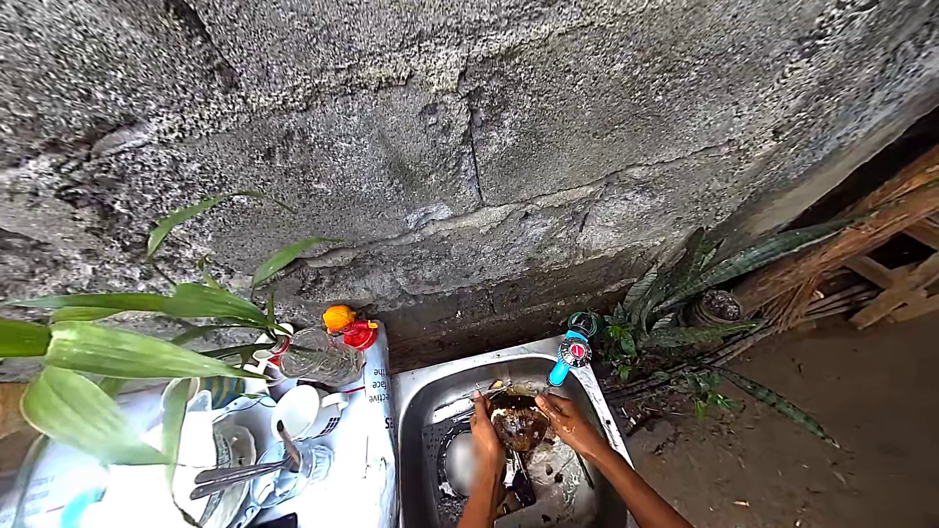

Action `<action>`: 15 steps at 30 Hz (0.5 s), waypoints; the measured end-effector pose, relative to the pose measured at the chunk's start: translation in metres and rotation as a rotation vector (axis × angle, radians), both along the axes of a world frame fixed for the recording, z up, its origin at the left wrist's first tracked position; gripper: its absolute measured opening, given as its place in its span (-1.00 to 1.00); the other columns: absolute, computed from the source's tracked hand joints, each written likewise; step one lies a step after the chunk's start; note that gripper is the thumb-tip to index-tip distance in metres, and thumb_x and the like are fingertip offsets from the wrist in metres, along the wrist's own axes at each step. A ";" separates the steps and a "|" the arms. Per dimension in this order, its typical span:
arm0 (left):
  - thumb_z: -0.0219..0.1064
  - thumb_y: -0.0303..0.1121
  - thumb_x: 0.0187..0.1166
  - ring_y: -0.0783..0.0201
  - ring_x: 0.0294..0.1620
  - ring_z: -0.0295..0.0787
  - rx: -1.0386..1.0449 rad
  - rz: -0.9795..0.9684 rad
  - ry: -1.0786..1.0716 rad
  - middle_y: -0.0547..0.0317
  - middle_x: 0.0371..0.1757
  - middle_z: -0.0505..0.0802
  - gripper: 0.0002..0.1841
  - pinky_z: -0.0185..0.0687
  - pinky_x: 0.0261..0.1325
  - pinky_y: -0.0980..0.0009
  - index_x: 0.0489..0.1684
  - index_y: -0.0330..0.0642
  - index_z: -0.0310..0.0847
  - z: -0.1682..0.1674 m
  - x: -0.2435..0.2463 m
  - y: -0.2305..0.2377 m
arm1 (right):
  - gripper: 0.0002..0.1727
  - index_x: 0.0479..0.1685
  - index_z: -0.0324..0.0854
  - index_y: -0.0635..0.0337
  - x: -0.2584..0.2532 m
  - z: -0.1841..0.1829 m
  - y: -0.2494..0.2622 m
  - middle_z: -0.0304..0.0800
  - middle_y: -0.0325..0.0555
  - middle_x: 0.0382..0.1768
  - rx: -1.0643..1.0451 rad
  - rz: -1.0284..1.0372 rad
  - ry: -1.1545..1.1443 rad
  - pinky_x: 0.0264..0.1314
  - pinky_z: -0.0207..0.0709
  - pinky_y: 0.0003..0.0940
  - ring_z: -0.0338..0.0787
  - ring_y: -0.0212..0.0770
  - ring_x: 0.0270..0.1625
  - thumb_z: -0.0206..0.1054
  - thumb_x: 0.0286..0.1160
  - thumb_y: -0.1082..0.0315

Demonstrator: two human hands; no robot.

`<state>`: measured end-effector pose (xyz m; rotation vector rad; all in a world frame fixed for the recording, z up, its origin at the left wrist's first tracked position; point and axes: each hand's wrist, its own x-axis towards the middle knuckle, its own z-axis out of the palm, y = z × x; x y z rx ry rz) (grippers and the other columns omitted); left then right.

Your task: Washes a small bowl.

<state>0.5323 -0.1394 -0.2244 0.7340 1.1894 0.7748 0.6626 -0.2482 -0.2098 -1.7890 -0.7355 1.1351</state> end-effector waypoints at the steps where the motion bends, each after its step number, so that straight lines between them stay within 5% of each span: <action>1: -0.18 -0.05 0.92 0.29 -0.36 0.67 0.083 -0.107 0.053 0.10 -0.44 0.70 -0.43 0.66 -0.17 0.30 -0.36 -0.28 0.57 0.003 -0.001 0.001 | -0.47 -0.01 0.70 0.36 0.001 0.004 0.001 0.74 0.10 -0.23 -0.014 -0.029 -0.039 0.09 0.56 -0.04 0.71 -0.11 -0.14 0.06 0.84 0.00; 3: -0.11 -0.15 0.90 0.21 -0.12 0.72 0.244 -0.350 0.156 -0.06 -0.22 0.79 -0.46 0.64 0.12 0.17 -0.14 -0.43 0.69 0.012 -0.003 -0.001 | -0.44 -0.13 0.64 0.43 0.003 0.021 0.007 0.67 0.18 -0.29 -0.111 -0.052 -0.145 0.07 0.49 0.05 0.66 0.03 -0.16 0.10 0.83 -0.01; 6: 0.09 -0.18 0.83 0.26 -0.54 0.52 0.417 -0.323 0.380 0.17 -0.66 0.56 -0.46 0.48 -0.30 0.18 -0.71 -0.24 0.54 0.021 0.010 -0.013 | -0.32 0.16 0.67 0.37 -0.001 0.049 0.012 0.82 0.33 -0.07 -0.297 0.018 -0.365 0.30 0.53 0.22 0.80 0.26 0.13 0.06 0.78 -0.18; 9: 0.13 -0.14 0.82 0.17 -0.58 0.51 0.413 -0.262 0.512 0.15 -0.72 0.54 -0.43 0.45 -0.32 0.06 -0.77 -0.21 0.53 0.021 0.017 -0.017 | -0.08 0.68 0.40 0.15 -0.019 0.062 0.010 0.87 0.30 -0.01 -0.352 0.269 -0.632 0.17 0.61 0.31 0.85 0.35 0.10 -0.04 0.63 -0.45; 11: 0.17 -0.15 0.80 0.15 -0.57 0.60 0.385 -0.216 0.489 0.12 -0.70 0.64 -0.45 0.52 -0.30 0.01 -0.76 -0.22 0.60 0.012 0.017 -0.016 | 0.02 0.81 0.24 0.06 -0.027 0.064 0.009 0.88 0.28 -0.07 -0.347 0.361 -0.720 0.07 0.64 0.31 0.87 0.35 0.01 -0.11 0.56 -0.54; 13: 0.19 -0.21 0.78 0.20 -0.62 0.55 0.408 -0.169 0.445 0.18 -0.74 0.59 -0.45 0.48 -0.36 0.07 -0.83 -0.18 0.52 0.012 0.017 -0.017 | -0.07 0.64 0.44 0.10 -0.023 0.061 0.012 0.88 0.28 -0.13 -0.357 0.324 -0.721 0.05 0.65 0.30 0.88 0.34 0.00 -0.15 0.63 -0.49; 15: 0.18 -0.32 0.76 0.32 -0.70 0.46 0.418 -0.097 0.324 0.27 -0.79 0.52 -0.45 0.43 -0.48 0.27 -0.89 -0.14 0.43 0.017 0.016 -0.021 | -0.11 0.25 0.66 0.28 -0.013 0.061 0.018 0.85 0.32 -0.04 -0.407 0.230 -0.583 0.21 0.60 0.28 0.83 0.32 0.16 -0.25 0.75 -0.39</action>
